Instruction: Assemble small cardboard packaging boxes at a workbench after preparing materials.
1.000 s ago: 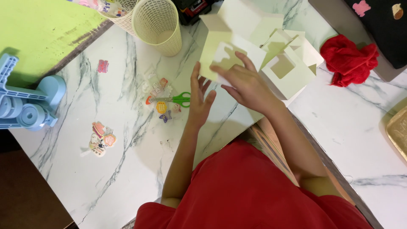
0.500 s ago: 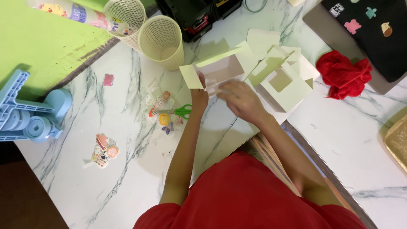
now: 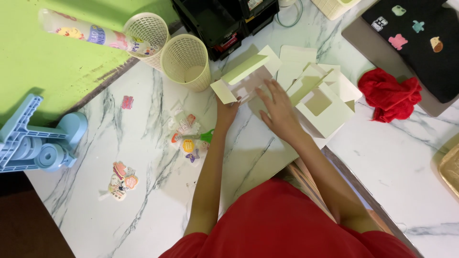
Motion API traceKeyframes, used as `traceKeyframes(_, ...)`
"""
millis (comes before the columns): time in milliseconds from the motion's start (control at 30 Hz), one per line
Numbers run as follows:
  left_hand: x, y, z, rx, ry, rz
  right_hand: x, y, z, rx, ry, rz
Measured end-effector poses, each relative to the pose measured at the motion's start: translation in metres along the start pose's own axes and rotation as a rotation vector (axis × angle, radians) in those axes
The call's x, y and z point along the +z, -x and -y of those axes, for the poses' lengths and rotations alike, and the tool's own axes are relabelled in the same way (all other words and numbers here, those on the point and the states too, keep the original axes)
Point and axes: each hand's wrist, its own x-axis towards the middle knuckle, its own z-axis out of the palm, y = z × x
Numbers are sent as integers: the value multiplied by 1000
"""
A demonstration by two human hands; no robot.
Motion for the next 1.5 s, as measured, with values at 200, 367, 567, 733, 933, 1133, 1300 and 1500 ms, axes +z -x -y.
traceKeyframes(200,17,75,-58,130,-594,-187,-51,47,-15,191,257,-72)
traceKeyframes(367,52,95,-108,190,-674,-110,-45,82,-52,313,398,32)
traceKeyframes(567,74,34,-142,514,-1135,111,-46,68,-28,167,383,-63)
traceKeyframes(733,51,-18,-102,493,-1227,89,-18,54,-12,-69,284,-140)
traceKeyframes(933,30,-31,-94,535,-834,66,35,48,-29,-367,256,-160)
traceKeyframes(1133,51,13,-148,375,-490,-76,79,35,-42,-422,269,-63)
traceKeyframes(1300,77,59,-178,590,-799,-246,81,26,-32,-407,47,26)
traceKeyframes(1500,75,96,-133,502,-636,99,45,39,-16,-259,-162,-16)
